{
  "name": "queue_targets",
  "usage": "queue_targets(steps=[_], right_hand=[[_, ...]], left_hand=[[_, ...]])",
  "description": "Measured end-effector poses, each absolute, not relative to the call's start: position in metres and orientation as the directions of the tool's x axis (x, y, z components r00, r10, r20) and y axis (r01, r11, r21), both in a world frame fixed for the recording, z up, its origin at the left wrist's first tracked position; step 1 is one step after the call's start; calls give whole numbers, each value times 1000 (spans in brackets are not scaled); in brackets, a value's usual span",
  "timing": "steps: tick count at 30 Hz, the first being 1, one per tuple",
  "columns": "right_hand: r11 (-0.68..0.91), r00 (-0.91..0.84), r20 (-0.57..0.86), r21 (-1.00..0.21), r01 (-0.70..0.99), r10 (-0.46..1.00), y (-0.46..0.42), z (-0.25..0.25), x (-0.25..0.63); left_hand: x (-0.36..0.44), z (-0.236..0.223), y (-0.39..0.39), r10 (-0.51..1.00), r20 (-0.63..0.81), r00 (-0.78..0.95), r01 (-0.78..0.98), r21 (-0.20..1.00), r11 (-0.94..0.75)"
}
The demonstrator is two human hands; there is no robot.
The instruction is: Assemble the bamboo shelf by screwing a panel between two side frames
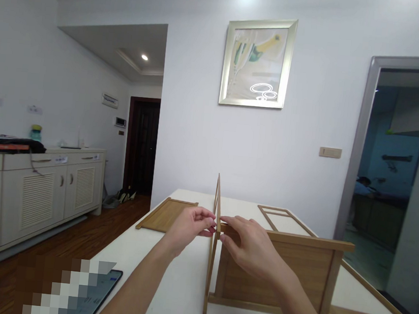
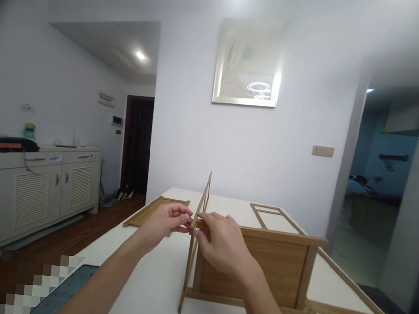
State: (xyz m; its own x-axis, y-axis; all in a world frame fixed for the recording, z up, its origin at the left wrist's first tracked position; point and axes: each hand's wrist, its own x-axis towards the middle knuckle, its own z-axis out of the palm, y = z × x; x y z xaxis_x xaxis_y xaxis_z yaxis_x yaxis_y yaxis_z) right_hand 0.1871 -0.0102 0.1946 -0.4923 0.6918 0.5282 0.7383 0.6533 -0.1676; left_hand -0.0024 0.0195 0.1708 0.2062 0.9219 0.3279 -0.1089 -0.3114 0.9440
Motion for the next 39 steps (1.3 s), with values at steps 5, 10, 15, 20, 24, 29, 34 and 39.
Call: queue_targets(steps=[5, 10, 15, 20, 24, 29, 34, 39], right_hand=[[654, -507, 504, -163, 739, 699, -11, 196, 189], [659, -507, 515, -162, 735, 692, -10, 194, 189], [671, -481, 571, -173, 721, 665, -2, 188, 188], [660, -456, 596, -172, 731, 661, 1, 185, 187], [647, -456, 590, -154, 747, 667, 1, 185, 187], [648, -467, 582, -140, 749, 666, 3, 184, 186], [649, -476, 568, -139, 748, 671, 2, 184, 186], [653, -484, 564, -137, 745, 669, -1, 187, 185]], left_hand=[[-6, 170, 19, 938, 216, 271, 18, 973, -230], [-7, 171, 15, 926, 181, 331, 69, 974, -215], [-3, 173, 13, 944, 186, 272, 89, 972, -217], [-3, 172, 14, 939, 221, 265, 114, 959, -258], [-2, 171, 16, 925, 299, 235, 161, 926, -340], [-1, 167, 21, 893, 413, 177, 262, 855, -448], [-2, 167, 20, 920, 355, 164, 277, 879, -388], [-2, 172, 14, 950, 272, 153, 315, 898, -308]])
